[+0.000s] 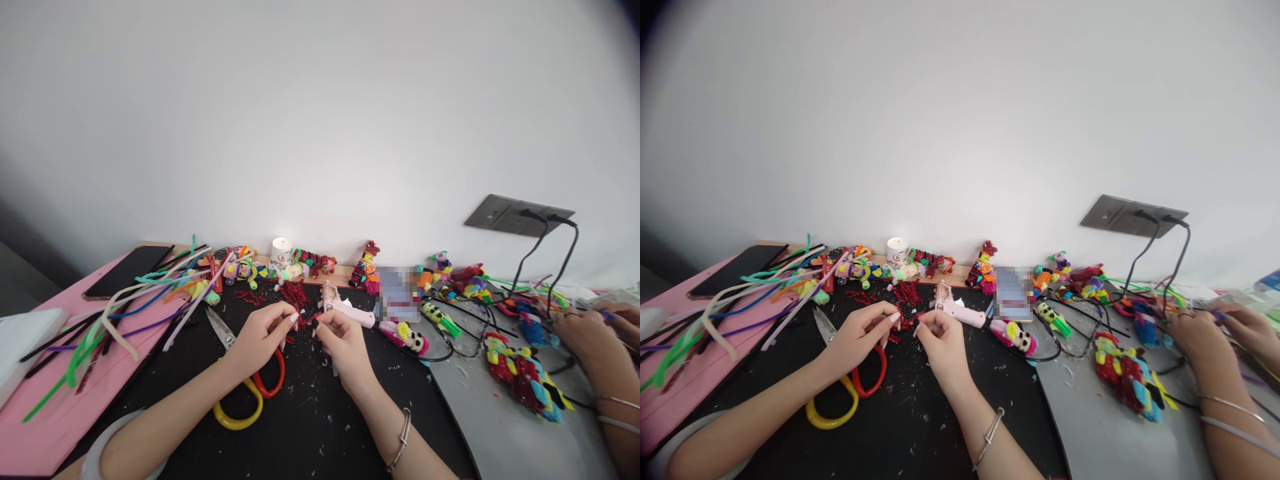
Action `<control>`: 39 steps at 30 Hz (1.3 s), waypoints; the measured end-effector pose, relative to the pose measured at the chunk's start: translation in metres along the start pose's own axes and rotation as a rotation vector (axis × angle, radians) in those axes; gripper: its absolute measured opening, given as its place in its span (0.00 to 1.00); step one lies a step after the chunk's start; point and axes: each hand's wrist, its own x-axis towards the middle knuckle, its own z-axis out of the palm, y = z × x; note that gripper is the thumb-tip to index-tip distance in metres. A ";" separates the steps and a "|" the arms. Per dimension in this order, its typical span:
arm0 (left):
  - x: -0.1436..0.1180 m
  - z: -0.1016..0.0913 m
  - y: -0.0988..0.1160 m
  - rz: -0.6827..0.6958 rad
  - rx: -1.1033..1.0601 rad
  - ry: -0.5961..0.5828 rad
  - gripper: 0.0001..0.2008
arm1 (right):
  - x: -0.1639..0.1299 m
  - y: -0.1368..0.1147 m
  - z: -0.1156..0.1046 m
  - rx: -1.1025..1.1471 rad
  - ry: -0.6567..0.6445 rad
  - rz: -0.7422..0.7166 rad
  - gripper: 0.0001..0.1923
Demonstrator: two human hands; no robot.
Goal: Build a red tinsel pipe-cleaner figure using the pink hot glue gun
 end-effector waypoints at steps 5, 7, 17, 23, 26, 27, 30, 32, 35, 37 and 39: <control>0.000 -0.004 0.004 0.042 0.074 -0.056 0.11 | 0.000 0.000 -0.001 -0.106 -0.039 -0.084 0.03; 0.000 -0.005 0.004 0.049 0.102 -0.090 0.10 | 0.000 -0.001 -0.002 -0.166 -0.049 -0.129 0.02; 0.000 -0.006 0.006 0.085 0.137 -0.146 0.10 | -0.003 -0.007 -0.004 -0.322 -0.167 -0.230 0.03; 0.001 -0.005 0.007 0.113 0.138 -0.150 0.10 | -0.004 -0.007 -0.005 -0.416 -0.220 -0.265 0.03; 0.000 -0.005 0.007 0.092 0.125 -0.153 0.10 | -0.005 -0.008 -0.005 -0.446 -0.233 -0.275 0.04; 0.000 -0.005 0.007 0.083 0.121 -0.152 0.10 | -0.005 -0.008 -0.005 -0.452 -0.233 -0.278 0.04; 0.000 -0.005 0.006 0.068 0.114 -0.153 0.11 | -0.005 -0.009 -0.006 -0.455 -0.235 -0.278 0.05; 0.000 -0.005 0.006 0.064 0.112 -0.157 0.11 | -0.005 -0.009 -0.006 -0.450 -0.235 -0.274 0.06; 0.000 -0.005 0.007 0.056 0.103 -0.169 0.10 | -0.005 -0.009 -0.006 -0.448 -0.236 -0.269 0.06; 0.000 -0.005 0.007 0.055 0.096 -0.180 0.10 | -0.005 -0.009 -0.006 -0.445 -0.243 -0.264 0.06; -0.001 -0.005 0.008 0.061 0.092 -0.190 0.10 | -0.005 -0.009 -0.006 -0.443 -0.253 -0.261 0.06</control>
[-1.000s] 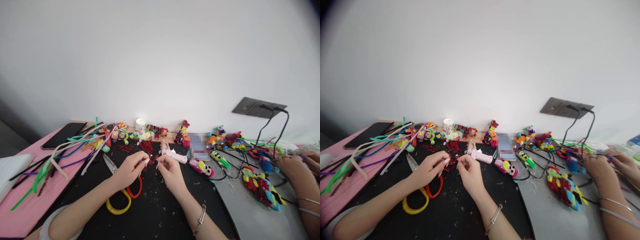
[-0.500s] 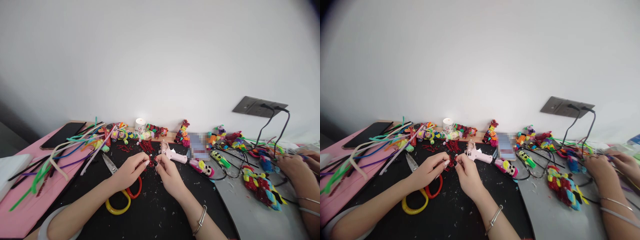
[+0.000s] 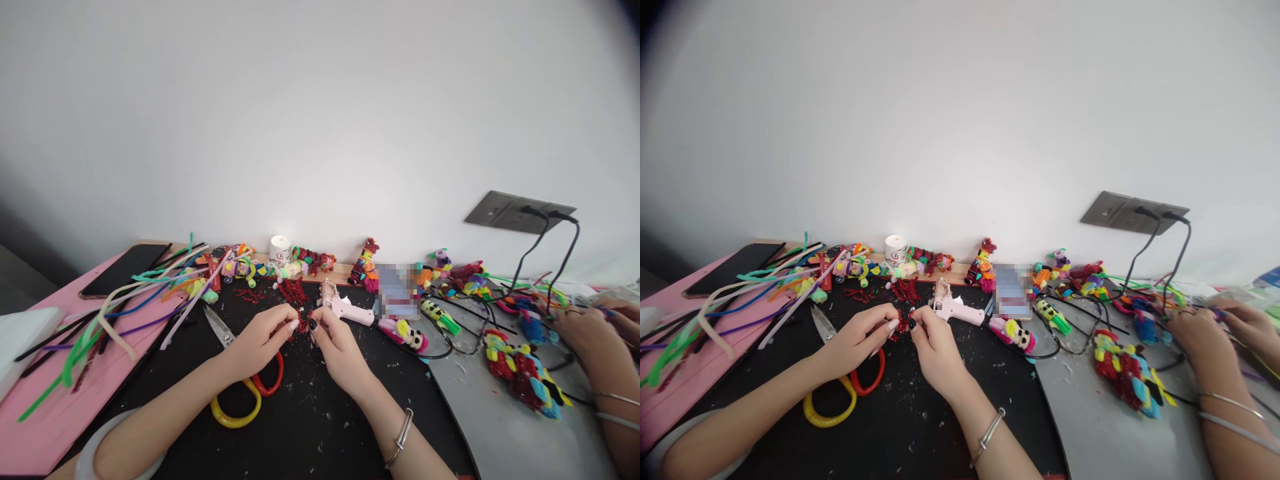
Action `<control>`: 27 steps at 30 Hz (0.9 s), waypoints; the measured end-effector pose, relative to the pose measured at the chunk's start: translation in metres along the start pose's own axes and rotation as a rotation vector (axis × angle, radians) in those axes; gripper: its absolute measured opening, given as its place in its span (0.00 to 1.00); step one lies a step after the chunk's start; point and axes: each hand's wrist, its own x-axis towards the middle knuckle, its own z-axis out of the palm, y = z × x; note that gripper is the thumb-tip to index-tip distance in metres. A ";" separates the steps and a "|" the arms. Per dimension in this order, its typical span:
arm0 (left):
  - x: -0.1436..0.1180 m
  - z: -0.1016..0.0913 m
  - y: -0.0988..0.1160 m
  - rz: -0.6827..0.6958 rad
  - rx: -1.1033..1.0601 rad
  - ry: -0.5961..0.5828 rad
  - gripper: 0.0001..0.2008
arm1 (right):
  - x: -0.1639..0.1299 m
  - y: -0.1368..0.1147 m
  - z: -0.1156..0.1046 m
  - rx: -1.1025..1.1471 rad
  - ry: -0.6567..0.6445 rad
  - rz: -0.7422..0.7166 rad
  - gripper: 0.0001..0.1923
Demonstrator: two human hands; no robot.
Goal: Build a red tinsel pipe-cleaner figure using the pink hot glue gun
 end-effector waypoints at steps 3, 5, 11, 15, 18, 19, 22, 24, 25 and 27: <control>0.000 0.000 0.000 0.013 0.002 -0.010 0.10 | 0.000 0.000 0.000 -0.006 -0.005 -0.001 0.06; -0.001 -0.001 0.001 0.021 0.007 -0.012 0.10 | 0.000 -0.001 0.000 -0.015 -0.007 -0.003 0.06; 0.000 -0.004 0.006 0.011 0.016 -0.059 0.10 | 0.000 -0.002 -0.001 -0.029 -0.029 -0.016 0.06; 0.001 -0.004 0.006 0.002 0.019 -0.074 0.10 | 0.001 -0.003 -0.001 -0.046 -0.045 -0.031 0.06; 0.000 -0.004 0.005 -0.006 0.021 -0.080 0.10 | 0.001 -0.003 -0.001 -0.056 -0.050 -0.038 0.06; 0.000 -0.004 0.005 -0.008 0.020 -0.081 0.10 | 0.001 -0.003 -0.001 -0.058 -0.053 -0.037 0.06; -0.001 -0.003 0.004 -0.007 0.017 -0.084 0.10 | 0.001 -0.003 -0.001 -0.060 -0.062 -0.035 0.07; -0.001 -0.003 0.004 -0.003 0.017 -0.087 0.10 | 0.000 -0.003 -0.001 -0.057 -0.069 -0.036 0.07; -0.001 -0.003 0.004 -0.003 0.017 -0.088 0.10 | 0.000 -0.003 -0.001 -0.056 -0.071 -0.037 0.07; -0.001 -0.003 0.004 -0.005 0.015 -0.090 0.10 | 0.001 -0.004 -0.001 -0.053 -0.074 -0.038 0.07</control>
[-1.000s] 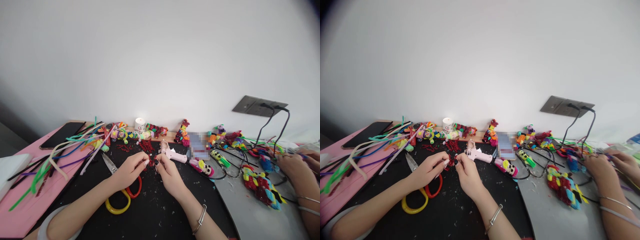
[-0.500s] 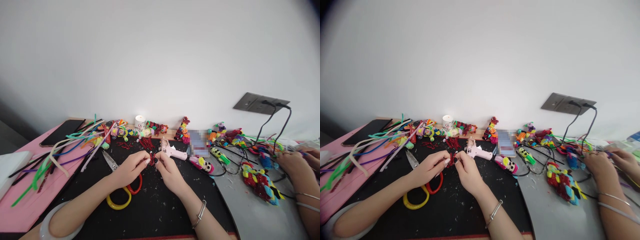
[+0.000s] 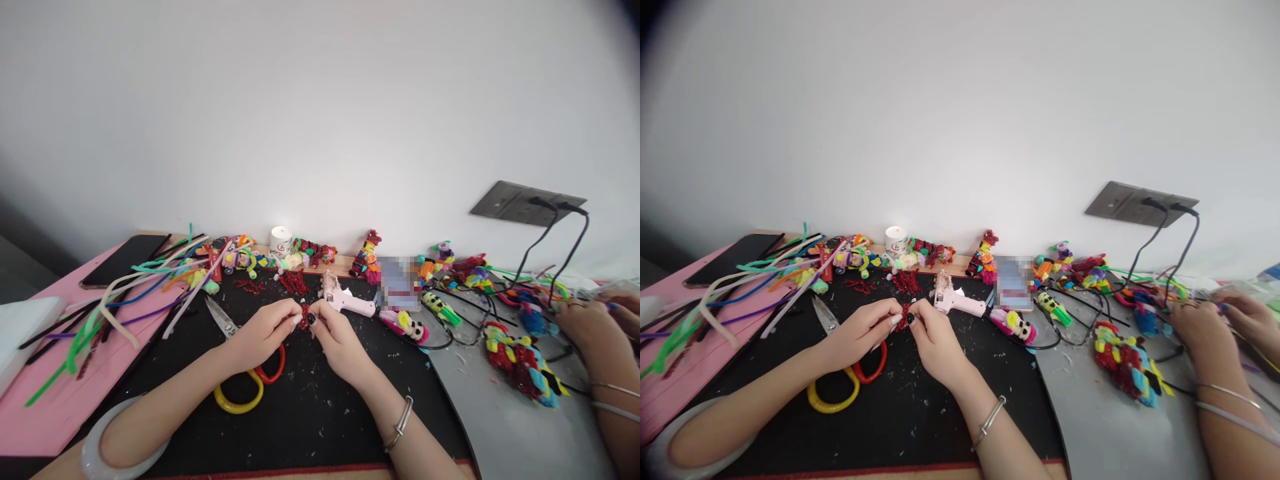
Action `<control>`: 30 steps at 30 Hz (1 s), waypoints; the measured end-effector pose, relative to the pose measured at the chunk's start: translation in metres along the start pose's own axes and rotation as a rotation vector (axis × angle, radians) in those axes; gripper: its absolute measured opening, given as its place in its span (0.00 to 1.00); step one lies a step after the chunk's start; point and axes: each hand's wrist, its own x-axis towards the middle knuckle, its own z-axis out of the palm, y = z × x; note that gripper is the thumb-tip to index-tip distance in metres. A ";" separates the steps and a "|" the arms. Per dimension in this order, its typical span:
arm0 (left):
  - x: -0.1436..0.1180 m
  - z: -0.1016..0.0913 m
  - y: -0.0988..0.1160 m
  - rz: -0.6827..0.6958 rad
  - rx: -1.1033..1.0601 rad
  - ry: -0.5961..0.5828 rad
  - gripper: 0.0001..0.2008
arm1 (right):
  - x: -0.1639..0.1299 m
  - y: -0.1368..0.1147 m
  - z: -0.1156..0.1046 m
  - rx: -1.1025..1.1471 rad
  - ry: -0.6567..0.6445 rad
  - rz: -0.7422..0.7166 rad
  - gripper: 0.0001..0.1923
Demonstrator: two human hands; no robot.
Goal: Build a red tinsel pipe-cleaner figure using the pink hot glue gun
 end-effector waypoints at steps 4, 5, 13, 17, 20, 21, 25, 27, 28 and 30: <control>0.000 0.000 0.000 -0.006 -0.005 -0.003 0.11 | 0.000 0.000 0.000 0.002 0.001 -0.007 0.07; 0.000 0.000 0.001 -0.007 -0.005 -0.004 0.11 | 0.000 0.000 0.000 0.001 0.001 -0.008 0.07; 0.000 0.000 0.002 -0.006 -0.009 -0.010 0.11 | 0.000 -0.002 0.000 -0.011 0.014 -0.011 0.07; 0.000 0.000 0.002 -0.005 -0.007 -0.007 0.11 | 0.000 -0.002 0.000 -0.007 0.018 -0.005 0.07; -0.001 0.000 0.002 -0.004 -0.011 -0.007 0.11 | 0.000 -0.002 0.001 -0.015 0.017 -0.009 0.07; -0.001 0.000 0.002 -0.004 -0.014 -0.006 0.11 | 0.000 -0.002 0.001 -0.019 0.019 -0.012 0.07; -0.001 0.000 0.003 -0.011 -0.017 -0.007 0.11 | -0.001 -0.002 0.002 -0.030 0.030 -0.023 0.07; -0.001 0.000 0.003 -0.009 -0.011 -0.004 0.11 | -0.001 -0.002 0.003 -0.037 0.036 -0.031 0.07; 0.000 0.000 0.003 -0.007 -0.008 -0.001 0.11 | -0.001 -0.002 0.003 -0.041 0.039 -0.034 0.07; 0.000 0.000 0.003 -0.003 -0.006 0.005 0.11 | -0.001 -0.002 0.003 -0.053 0.046 -0.038 0.07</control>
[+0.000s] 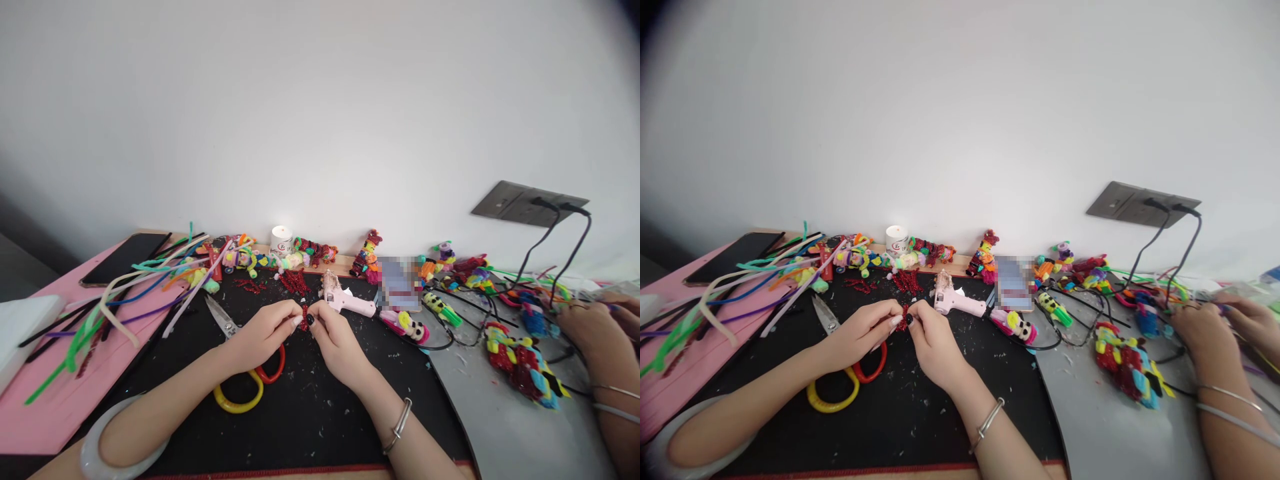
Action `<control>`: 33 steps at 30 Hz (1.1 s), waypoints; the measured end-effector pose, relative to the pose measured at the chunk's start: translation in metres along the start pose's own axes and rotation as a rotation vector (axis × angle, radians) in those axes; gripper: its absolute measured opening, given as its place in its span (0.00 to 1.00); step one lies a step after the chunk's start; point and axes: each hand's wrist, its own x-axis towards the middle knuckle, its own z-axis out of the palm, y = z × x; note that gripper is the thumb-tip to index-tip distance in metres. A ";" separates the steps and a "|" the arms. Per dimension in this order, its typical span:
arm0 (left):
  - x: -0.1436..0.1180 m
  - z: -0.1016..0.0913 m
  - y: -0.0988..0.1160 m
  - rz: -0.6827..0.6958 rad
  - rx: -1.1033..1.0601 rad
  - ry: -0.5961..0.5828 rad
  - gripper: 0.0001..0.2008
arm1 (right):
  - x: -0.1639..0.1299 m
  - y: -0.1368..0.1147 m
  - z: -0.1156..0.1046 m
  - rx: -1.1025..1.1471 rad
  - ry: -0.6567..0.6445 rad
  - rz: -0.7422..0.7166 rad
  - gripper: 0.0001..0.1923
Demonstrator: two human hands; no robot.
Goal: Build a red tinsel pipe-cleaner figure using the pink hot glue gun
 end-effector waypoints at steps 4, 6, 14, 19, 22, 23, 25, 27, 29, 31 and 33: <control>0.000 0.000 0.000 -0.005 -0.012 -0.006 0.11 | 0.000 0.000 0.000 -0.028 0.007 -0.004 0.07; 0.000 0.000 0.000 -0.008 -0.015 -0.010 0.11 | 0.000 0.000 0.001 -0.039 0.009 -0.009 0.08; 0.000 0.000 0.001 -0.005 -0.011 -0.004 0.11 | 0.000 0.000 0.001 -0.052 0.017 -0.019 0.08; 0.000 -0.001 0.001 -0.005 -0.009 -0.003 0.11 | 0.000 0.001 0.001 -0.062 0.010 -0.016 0.08; 0.000 -0.001 0.001 -0.005 -0.007 -0.006 0.11 | 0.000 0.001 0.001 -0.064 0.012 -0.019 0.07; 0.000 0.000 0.001 -0.006 -0.008 -0.006 0.11 | 0.000 0.001 0.001 -0.063 0.012 -0.022 0.08; 0.000 0.000 0.001 -0.009 -0.011 -0.007 0.11 | -0.001 0.001 0.001 -0.061 0.012 -0.022 0.08; 0.000 0.000 0.000 -0.008 -0.010 -0.007 0.11 | -0.001 0.001 0.002 -0.059 0.014 -0.019 0.08; 0.000 0.000 0.000 -0.006 -0.010 -0.010 0.11 | -0.001 0.001 0.002 -0.060 0.015 -0.020 0.08; 0.000 0.000 0.000 -0.008 -0.013 -0.017 0.11 | -0.001 0.001 0.002 -0.062 0.016 -0.025 0.08; 0.000 0.000 0.000 -0.012 -0.018 -0.021 0.11 | -0.001 0.002 0.002 -0.064 0.016 -0.028 0.08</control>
